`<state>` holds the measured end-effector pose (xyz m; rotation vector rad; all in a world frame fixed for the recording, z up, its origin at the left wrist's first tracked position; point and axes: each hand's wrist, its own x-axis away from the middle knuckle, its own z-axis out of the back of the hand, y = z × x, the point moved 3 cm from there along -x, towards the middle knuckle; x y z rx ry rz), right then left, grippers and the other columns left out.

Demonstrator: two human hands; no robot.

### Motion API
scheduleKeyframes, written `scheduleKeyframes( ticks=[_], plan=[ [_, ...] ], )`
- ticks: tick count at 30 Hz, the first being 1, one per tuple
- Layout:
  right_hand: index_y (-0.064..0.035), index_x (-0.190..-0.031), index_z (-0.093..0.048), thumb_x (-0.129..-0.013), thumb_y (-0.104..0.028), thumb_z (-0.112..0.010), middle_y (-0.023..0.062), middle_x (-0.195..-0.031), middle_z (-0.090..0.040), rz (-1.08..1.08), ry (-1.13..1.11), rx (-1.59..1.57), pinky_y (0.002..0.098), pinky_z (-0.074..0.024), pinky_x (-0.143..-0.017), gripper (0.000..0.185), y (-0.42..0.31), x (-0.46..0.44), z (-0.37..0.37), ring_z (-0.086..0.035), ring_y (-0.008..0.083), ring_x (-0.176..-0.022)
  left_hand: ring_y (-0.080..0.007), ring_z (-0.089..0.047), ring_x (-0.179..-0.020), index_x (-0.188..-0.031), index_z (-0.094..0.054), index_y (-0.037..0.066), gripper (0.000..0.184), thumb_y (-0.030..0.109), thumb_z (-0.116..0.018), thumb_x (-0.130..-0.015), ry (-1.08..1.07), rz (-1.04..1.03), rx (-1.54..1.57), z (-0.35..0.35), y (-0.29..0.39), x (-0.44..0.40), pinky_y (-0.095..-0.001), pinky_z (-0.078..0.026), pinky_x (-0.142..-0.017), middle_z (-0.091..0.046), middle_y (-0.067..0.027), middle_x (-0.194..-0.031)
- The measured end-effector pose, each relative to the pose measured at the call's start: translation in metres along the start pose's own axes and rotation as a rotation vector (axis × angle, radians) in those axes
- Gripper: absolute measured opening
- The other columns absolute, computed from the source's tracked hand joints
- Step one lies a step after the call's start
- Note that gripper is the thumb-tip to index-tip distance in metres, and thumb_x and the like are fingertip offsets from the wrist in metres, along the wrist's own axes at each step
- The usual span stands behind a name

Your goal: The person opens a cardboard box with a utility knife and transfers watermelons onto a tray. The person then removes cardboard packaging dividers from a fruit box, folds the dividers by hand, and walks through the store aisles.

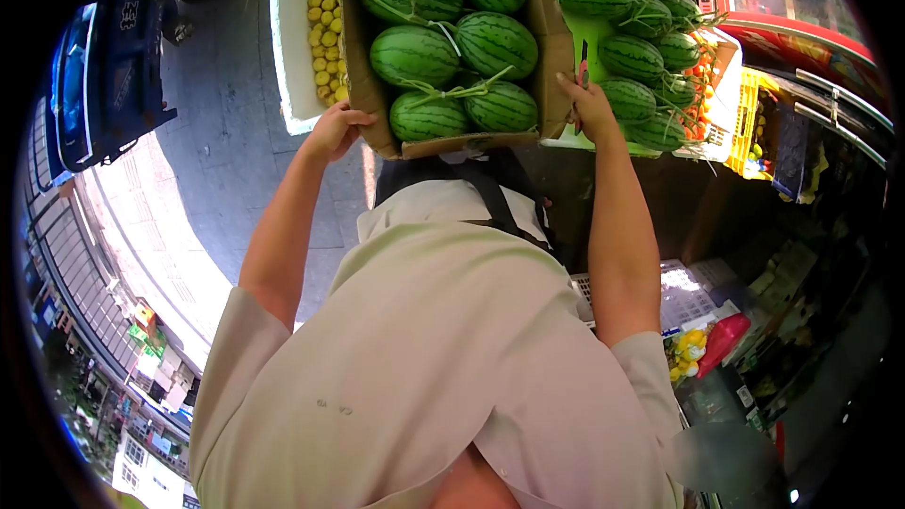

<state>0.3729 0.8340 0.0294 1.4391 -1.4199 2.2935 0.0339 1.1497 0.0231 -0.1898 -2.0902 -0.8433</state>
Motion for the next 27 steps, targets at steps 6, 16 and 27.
scheduleKeyframes(
  ticks=[6,16,27],
  plan=[
    [-0.0141,-0.106,-0.063,-0.086,-0.043,-0.077,-0.0047,-0.086,-0.063,-0.119,-0.034,-0.146,0.0296,-0.0386,-0.055,0.038,0.0,-0.002,0.008,-0.055,0.01,-0.071,-0.0213,-0.064,-0.11,-0.12,-0.061,-0.001,0.034,-0.001,-0.065,-0.086,-0.067,0.02,0.099,0.008,-0.007,-0.015,-0.0346,-0.049,-0.101,-0.067,-0.0105,-0.12],
    [-0.0131,-0.098,-0.064,-0.09,-0.04,-0.074,-0.0049,-0.082,-0.062,-0.066,-0.023,-0.06,0.0294,-0.0387,-0.054,0.03,0.005,0.005,-0.005,-0.054,0.0083,-0.065,-0.0201,-0.064,-0.11,-0.122,-0.061,0.001,0.033,0.005,-0.068,-0.09,-0.072,-0.048,0.042,0.013,-0.007,-0.004,-0.0349,-0.051,-0.097,-0.067,-0.0085,-0.121],
    [0.0046,-0.096,-0.065,-0.076,-0.05,-0.081,0.0153,-0.091,-0.071,0.049,0.586,0.309,0.038,-0.0511,-0.073,0.06,0.043,0.101,-0.089,-0.062,0.0227,-0.071,-0.0291,-0.049,-0.129,-0.141,-0.045,-0.007,0.093,0.046,-0.083,-0.074,0.633,0.154,-0.3,-0.051,-0.05,0.045,-0.0352,-0.042,-0.105,-0.051,-0.0207,-0.138]
  ],
)
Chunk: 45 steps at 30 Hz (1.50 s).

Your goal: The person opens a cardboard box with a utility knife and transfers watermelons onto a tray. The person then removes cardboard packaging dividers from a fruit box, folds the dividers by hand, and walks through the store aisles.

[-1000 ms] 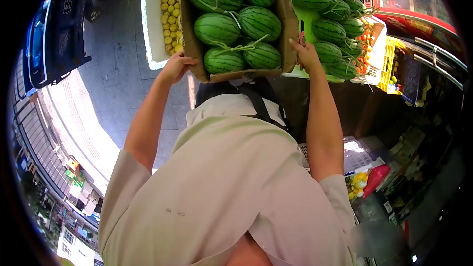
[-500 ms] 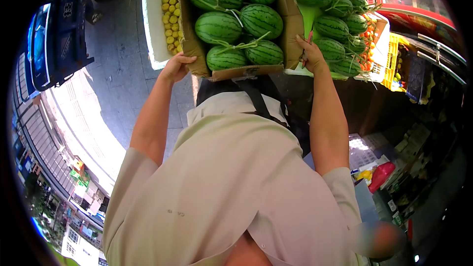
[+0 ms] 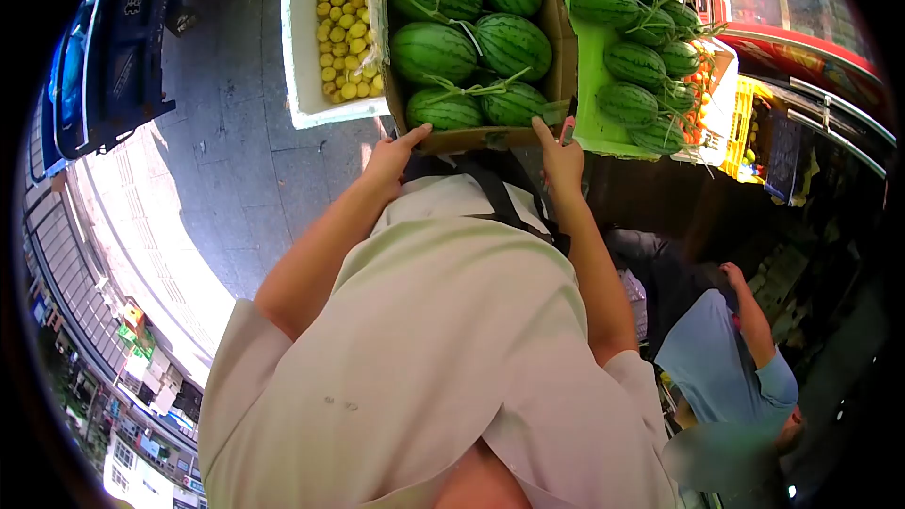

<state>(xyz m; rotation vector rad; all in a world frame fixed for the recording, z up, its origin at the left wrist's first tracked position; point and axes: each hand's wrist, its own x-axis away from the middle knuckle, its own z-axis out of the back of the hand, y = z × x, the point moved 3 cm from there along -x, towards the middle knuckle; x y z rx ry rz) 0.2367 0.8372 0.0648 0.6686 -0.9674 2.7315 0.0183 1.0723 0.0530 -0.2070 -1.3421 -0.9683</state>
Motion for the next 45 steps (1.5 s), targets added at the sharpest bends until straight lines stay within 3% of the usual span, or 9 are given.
scheduleKeyframes(
  ticks=[2,5,9,11,26,29,34,38,45],
  plan=[
    [0.0011,-0.092,-0.061,-0.077,-0.045,-0.081,0.0128,-0.087,-0.07,-0.473,-0.296,-0.22,0.0346,-0.0465,-0.057,0.053,0.005,0.016,-0.011,-0.054,0.0181,-0.056,-0.0233,-0.059,-0.107,-0.122,-0.057,0.001,0.061,0.034,-0.083,-0.078,-0.165,0.225,0.195,-0.01,-0.014,-0.006,-0.0368,-0.046,-0.096,-0.06,-0.0134,-0.117],
    [-0.0056,-0.086,-0.056,-0.082,-0.037,-0.078,0.005,-0.073,-0.06,-0.493,-0.343,-0.555,0.0297,-0.0362,-0.047,0.038,-0.009,0.026,-0.012,-0.04,0.012,-0.046,-0.0237,-0.06,-0.105,-0.113,-0.058,0.003,0.041,0.017,-0.08,-0.082,-0.328,0.196,0.316,-0.011,0.011,0.014,-0.0369,-0.05,-0.094,-0.061,-0.0132,-0.116],
    [-0.0085,-0.087,-0.055,-0.088,-0.025,-0.074,-0.0021,-0.064,-0.046,-0.5,-0.431,-0.744,0.029,-0.0332,-0.046,0.025,0.036,0.019,-0.011,-0.034,0.0099,-0.045,-0.0272,-0.062,-0.106,-0.124,-0.054,-0.002,0.05,0.004,-0.076,-0.08,-0.542,0.166,0.271,-0.012,-0.011,-0.007,-0.0386,-0.05,-0.097,-0.062,-0.0154,-0.122],
    [-0.0102,-0.089,-0.055,-0.091,-0.016,-0.071,-0.0047,-0.062,-0.042,-0.46,-0.581,-0.887,0.0285,-0.0352,-0.049,0.017,0.05,0.027,-0.008,-0.034,0.0084,-0.045,-0.023,-0.064,-0.1,-0.116,-0.058,0.0,0.037,-0.003,-0.073,-0.082,-0.611,0.152,0.29,-0.008,-0.006,0.017,-0.036,-0.054,-0.09,-0.065,-0.0121,-0.105],
    [-0.0033,-0.118,-0.064,-0.091,-0.022,-0.073,-0.0036,-0.068,-0.056,-0.128,-0.46,-0.623,0.027,-0.0444,-0.057,0.034,0.074,0.044,-0.006,-0.042,0.0069,-0.046,-0.034,-0.065,-0.109,-0.125,-0.054,-0.013,0.081,0.034,-0.087,-0.068,-0.235,-0.607,-0.789,-0.001,-0.012,0.021,-0.0387,-0.05,-0.093,-0.066,-0.0274,-0.117],
    [-0.0033,-0.101,-0.07,-0.09,-0.033,-0.075,-0.0003,-0.072,-0.063,-0.007,-0.239,-0.132,0.026,-0.0436,-0.051,0.032,0.096,0.037,0.008,-0.047,0.0068,-0.047,-0.0267,-0.066,-0.1,-0.125,-0.059,-0.004,0.065,0.033,-0.084,-0.077,-0.258,-0.486,-0.715,0.009,-0.017,0.021,-0.0367,-0.053,-0.087,-0.069,-0.0184,-0.116],
    [-0.0026,-0.091,-0.071,-0.093,-0.037,-0.071,0.0024,-0.07,-0.065,-0.043,-0.154,-0.398,0.0237,-0.0391,-0.044,0.035,0.056,0.056,0.037,-0.048,0.0065,-0.046,-0.0128,-0.067,-0.08,-0.134,-0.058,0.0,0.066,0.039,-0.079,-0.085,-0.062,-0.528,-0.318,0.069,0.044,0.064,-0.025,-0.052,-0.062,-0.072,-0.0135,-0.107],
    [-0.0021,-0.089,-0.069,-0.092,-0.033,-0.073,0.0029,-0.067,-0.064,0.029,-0.081,-0.531,0.023,-0.0389,-0.043,0.032,0.05,0.059,0.035,-0.05,0.0074,-0.046,-0.0034,-0.044,-0.051,-0.131,-0.063,0.004,0.046,0.022,-0.075,-0.091,0.178,-1.167,-0.577,0.118,0.139,0.155,-0.0205,-0.034,-0.046,-0.069,-0.0012,-0.075],
    [-0.001,-0.088,-0.068,-0.094,-0.025,-0.071,0.0019,-0.063,-0.06,0.148,-0.023,-0.414,0.0232,-0.0385,-0.044,0.025,0.011,0.075,0.037,-0.05,0.008,-0.046,-0.0061,-0.045,-0.053,-0.119,-0.07,0.006,0.034,0.016,-0.077,-0.087,-0.513,-2.222,-0.264,0.085,0.176,0.348,-0.0222,-0.034,-0.045,-0.066,-0.0014,-0.075]
  ],
)
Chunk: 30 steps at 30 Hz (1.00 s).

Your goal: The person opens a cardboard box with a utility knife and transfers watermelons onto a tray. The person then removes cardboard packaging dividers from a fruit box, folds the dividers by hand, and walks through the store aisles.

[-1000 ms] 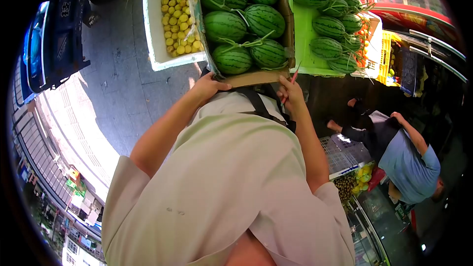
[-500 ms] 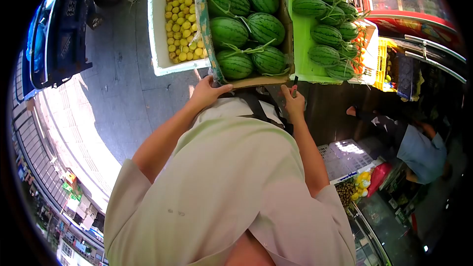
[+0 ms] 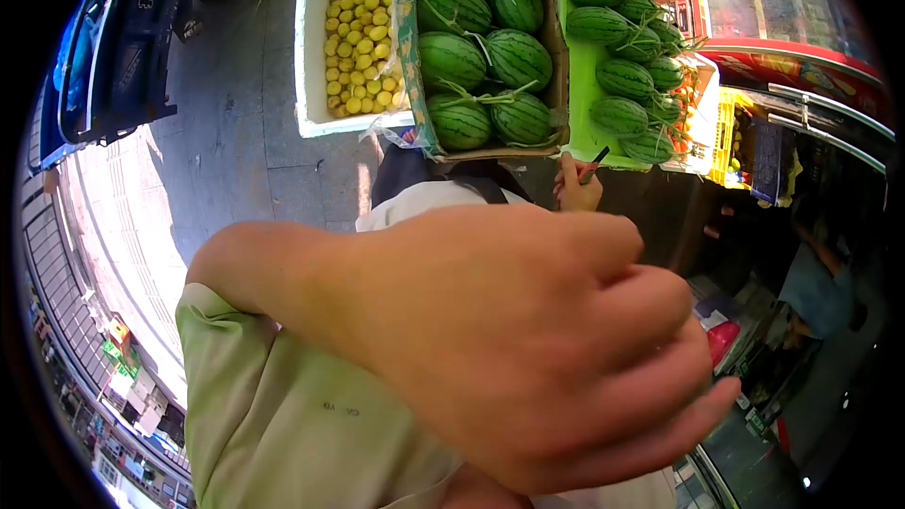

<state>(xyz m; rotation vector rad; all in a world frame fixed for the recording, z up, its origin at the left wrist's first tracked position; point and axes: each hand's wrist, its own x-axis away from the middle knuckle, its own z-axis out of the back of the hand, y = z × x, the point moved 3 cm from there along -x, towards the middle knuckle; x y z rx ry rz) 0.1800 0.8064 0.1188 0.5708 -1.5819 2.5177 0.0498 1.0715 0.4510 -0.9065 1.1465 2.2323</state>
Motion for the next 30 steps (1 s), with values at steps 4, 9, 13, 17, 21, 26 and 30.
scheduleKeyframes(
  ticks=[4,9,13,17,21,26,30],
  plan=[
    [-0.0004,-0.088,-0.067,-0.094,-0.023,-0.07,0.0016,-0.061,-0.058,-0.021,-0.024,-0.126,0.0226,-0.0369,-0.044,0.024,-0.004,0.004,0.002,-0.049,0.0074,-0.046,-0.0079,-0.048,-0.054,-0.114,-0.07,0.008,0.031,0.017,-0.078,-0.086,-0.077,-0.258,0.083,-0.013,0.017,-0.011,-0.0223,-0.037,-0.046,-0.066,-0.0021,-0.078],
    [-0.0003,-0.09,-0.067,-0.095,-0.022,-0.069,0.001,-0.063,-0.058,0.055,0.01,-0.16,0.0214,-0.035,-0.043,0.022,-0.012,0.01,0.006,-0.05,0.0067,-0.047,-0.0102,-0.052,-0.057,-0.109,-0.071,0.01,0.027,0.017,-0.079,-0.084,-0.005,-0.353,0.201,-0.01,0.017,-0.004,-0.0225,-0.042,-0.048,-0.066,-0.003,-0.081],
    [0.0013,-0.099,-0.067,-0.098,-0.02,-0.064,-0.0001,-0.065,-0.054,0.105,-0.136,-0.282,0.0228,-0.0386,-0.046,0.021,-0.039,0.009,0.006,-0.045,0.0066,-0.047,-0.012,-0.055,-0.058,-0.105,-0.072,0.011,0.024,0.018,-0.08,-0.083,0.197,-0.255,0.365,-0.009,-0.004,0.014,-0.0227,-0.046,-0.049,-0.066,-0.0037,-0.083],
    [0.0018,-0.117,-0.063,-0.104,-0.028,-0.057,-0.0017,-0.073,-0.056,0.061,-0.523,-0.488,0.0214,-0.0413,-0.058,0.033,-0.105,0.02,-0.023,-0.05,0.0059,-0.062,-0.0264,-0.065,-0.084,-0.135,-0.052,0.002,0.058,0.012,-0.075,-0.082,-0.009,0.523,0.243,-0.078,-0.086,0.077,-0.0325,-0.053,-0.07,-0.066,-0.0139,-0.102],
    [-0.003,-0.13,-0.06,-0.104,-0.036,-0.054,0.0077,-0.099,-0.062,0.388,-0.621,-0.127,0.0312,-0.0472,-0.082,0.043,-0.151,0.042,-0.069,-0.057,0.0186,-0.092,-0.0283,-0.063,-0.111,-0.158,-0.005,0.007,0.096,0.016,-0.072,-0.09,-0.073,1.0,0.6,-0.119,-0.106,0.139,-0.0338,-0.054,-0.09,-0.057,-0.0183,-0.129],
    [-0.0067,-0.14,-0.054,-0.098,-0.037,-0.063,0.0168,-0.125,-0.059,0.695,-0.84,0.214,0.0397,-0.0413,-0.104,0.053,-0.144,0.034,-0.092,-0.053,0.0303,-0.12,-0.0211,-0.062,-0.108,-0.159,-0.008,0.008,0.081,0.018,-0.062,-0.099,0.088,1.233,0.744,-0.119,-0.127,0.193,-0.0324,-0.053,-0.089,-0.063,-0.0119,-0.115],
    [-0.0034,-0.127,-0.059,-0.09,-0.038,-0.072,0.0173,-0.117,-0.066,0.341,-0.789,0.142,0.038,-0.0448,-0.1,0.053,-0.112,-0.021,-0.082,-0.062,0.0319,-0.111,-0.0078,-0.047,-0.073,-0.135,-0.053,0.003,0.034,0.02,-0.048,-0.107,0.097,1.43,0.601,-0.115,-0.124,0.229,-0.0245,-0.044,-0.066,-0.05,0.0033,-0.08]
  ],
)
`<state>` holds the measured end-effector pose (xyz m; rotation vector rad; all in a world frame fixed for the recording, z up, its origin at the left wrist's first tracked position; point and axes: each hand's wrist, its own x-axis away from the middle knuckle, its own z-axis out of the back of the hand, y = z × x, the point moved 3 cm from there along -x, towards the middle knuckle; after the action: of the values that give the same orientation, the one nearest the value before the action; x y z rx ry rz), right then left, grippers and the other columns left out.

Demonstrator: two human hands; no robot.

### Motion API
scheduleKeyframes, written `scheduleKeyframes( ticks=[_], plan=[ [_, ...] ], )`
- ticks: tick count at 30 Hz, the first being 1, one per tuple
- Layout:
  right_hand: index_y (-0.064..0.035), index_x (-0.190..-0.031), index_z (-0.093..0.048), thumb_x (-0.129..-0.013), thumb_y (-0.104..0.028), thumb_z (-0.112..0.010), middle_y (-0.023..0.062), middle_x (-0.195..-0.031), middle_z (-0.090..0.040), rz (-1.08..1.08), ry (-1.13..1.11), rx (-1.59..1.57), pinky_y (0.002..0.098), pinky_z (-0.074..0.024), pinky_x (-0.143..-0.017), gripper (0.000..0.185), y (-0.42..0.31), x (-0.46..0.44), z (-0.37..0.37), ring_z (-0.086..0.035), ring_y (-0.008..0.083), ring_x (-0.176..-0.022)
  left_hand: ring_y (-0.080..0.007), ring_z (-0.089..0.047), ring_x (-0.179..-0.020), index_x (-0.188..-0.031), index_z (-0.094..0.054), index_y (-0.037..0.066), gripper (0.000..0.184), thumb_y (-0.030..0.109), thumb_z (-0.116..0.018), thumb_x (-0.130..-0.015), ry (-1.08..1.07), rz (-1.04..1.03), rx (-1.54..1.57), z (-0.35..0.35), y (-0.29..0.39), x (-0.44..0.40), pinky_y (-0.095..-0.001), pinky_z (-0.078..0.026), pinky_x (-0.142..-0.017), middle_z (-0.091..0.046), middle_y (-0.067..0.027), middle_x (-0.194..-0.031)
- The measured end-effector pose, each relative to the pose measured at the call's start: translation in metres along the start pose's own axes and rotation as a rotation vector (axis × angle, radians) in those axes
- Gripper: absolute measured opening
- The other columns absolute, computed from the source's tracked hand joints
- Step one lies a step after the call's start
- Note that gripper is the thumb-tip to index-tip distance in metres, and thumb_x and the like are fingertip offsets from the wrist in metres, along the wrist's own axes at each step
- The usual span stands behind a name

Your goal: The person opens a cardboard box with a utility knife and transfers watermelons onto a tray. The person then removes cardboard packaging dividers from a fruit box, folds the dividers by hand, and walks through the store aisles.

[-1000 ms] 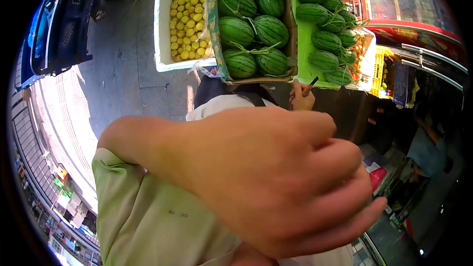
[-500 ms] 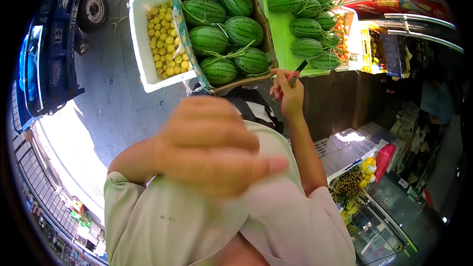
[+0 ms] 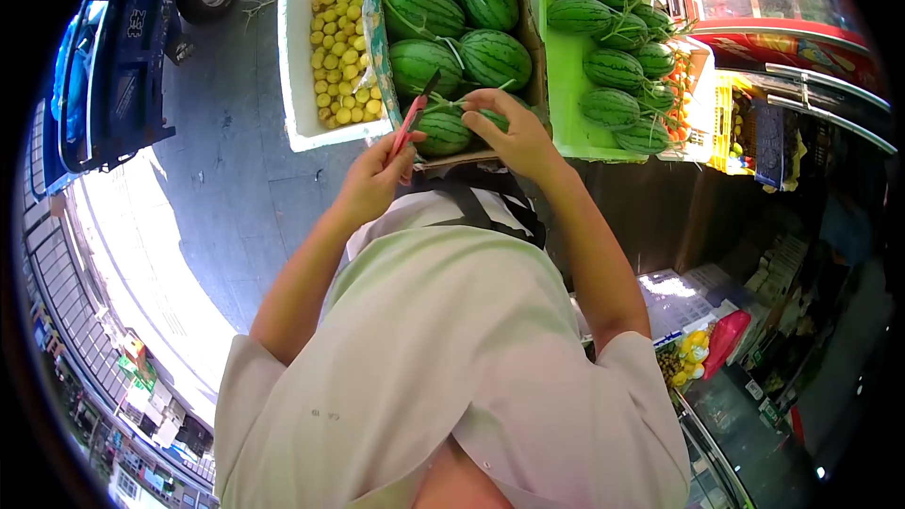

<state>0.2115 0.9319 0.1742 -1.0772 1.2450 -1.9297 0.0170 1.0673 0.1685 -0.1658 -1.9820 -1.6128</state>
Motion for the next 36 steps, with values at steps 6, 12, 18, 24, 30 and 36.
scheduleKeyframes(
  ticks=[6,12,18,24,30,36],
  plan=[
    [0.0028,-0.122,-0.053,-0.077,-0.027,-0.079,0.0209,-0.124,-0.056,0.114,0.086,0.921,0.0474,-0.0427,-0.1,0.06,0.087,-0.022,0.007,-0.05,0.0373,-0.122,-0.0033,-0.033,-0.055,-0.112,-0.063,0.003,0.026,0.026,-0.051,-0.106,0.229,0.021,0.171,0.017,-0.013,0.009,-0.0219,-0.027,-0.051,-0.04,0.0075,-0.066],
    [-0.0028,-0.122,-0.055,-0.072,-0.024,-0.084,0.0151,-0.119,-0.056,0.137,0.184,0.938,0.0474,-0.0426,-0.097,0.062,0.087,-0.05,0.0,-0.051,0.0353,-0.115,-0.0031,-0.038,-0.055,-0.088,-0.07,0.006,0.034,0.035,-0.06,-0.101,0.245,-0.042,0.08,0.004,-0.018,-0.001,-0.0236,-0.028,-0.051,-0.046,0.0081,-0.063],
    [-0.009,-0.105,-0.066,-0.075,-0.017,-0.071,0.0107,-0.101,-0.055,0.394,0.312,0.938,0.0444,-0.0417,-0.083,0.031,0.051,-0.057,-0.006,-0.052,0.0307,-0.099,-0.0043,-0.037,-0.054,-0.073,-0.063,0.005,0.044,0.036,-0.057,-0.102,0.196,-0.119,0.083,-0.005,-0.014,-0.013,-0.0239,-0.027,-0.05,-0.047,0.0057,-0.06],
    [-0.011,-0.075,-0.072,-0.079,-0.016,-0.063,0.0074,-0.081,-0.064,0.397,0.097,1.214,0.0417,-0.0417,-0.08,0.011,0.085,-0.08,-0.009,-0.057,0.0266,-0.091,-0.009,-0.037,-0.042,-0.056,-0.055,0.004,0.074,0.056,-0.036,-0.105,0.121,-0.178,-0.052,-0.022,0.002,-0.025,-0.0258,-0.026,-0.043,-0.044,-0.0005,-0.049],
    [-0.008,-0.078,-0.069,-0.081,-0.013,-0.06,0.0096,-0.08,-0.063,0.4,0.196,1.02,0.042,-0.0456,-0.075,0.011,0.061,-0.031,0.055,-0.058,0.0299,-0.087,-0.0114,-0.037,-0.04,-0.047,-0.047,0.007,0.077,0.057,-0.033,-0.104,0.313,0.043,-0.115,-0.029,0.031,-0.024,-0.0283,-0.026,-0.041,-0.04,-0.0018,-0.043],
    [-0.0014,-0.087,-0.067,-0.081,-0.007,-0.068,0.0164,-0.082,-0.062,0.381,0.41,0.608,0.0442,-0.0489,-0.075,0.008,0.026,0.011,0.106,-0.059,0.0376,-0.084,-0.0123,-0.034,-0.038,-0.053,-0.045,0.012,0.072,0.062,-0.032,-0.103,0.389,0.007,0.11,-0.02,0.005,-0.038,-0.029,-0.023,-0.039,-0.039,-0.0021,-0.042]
  ],
)
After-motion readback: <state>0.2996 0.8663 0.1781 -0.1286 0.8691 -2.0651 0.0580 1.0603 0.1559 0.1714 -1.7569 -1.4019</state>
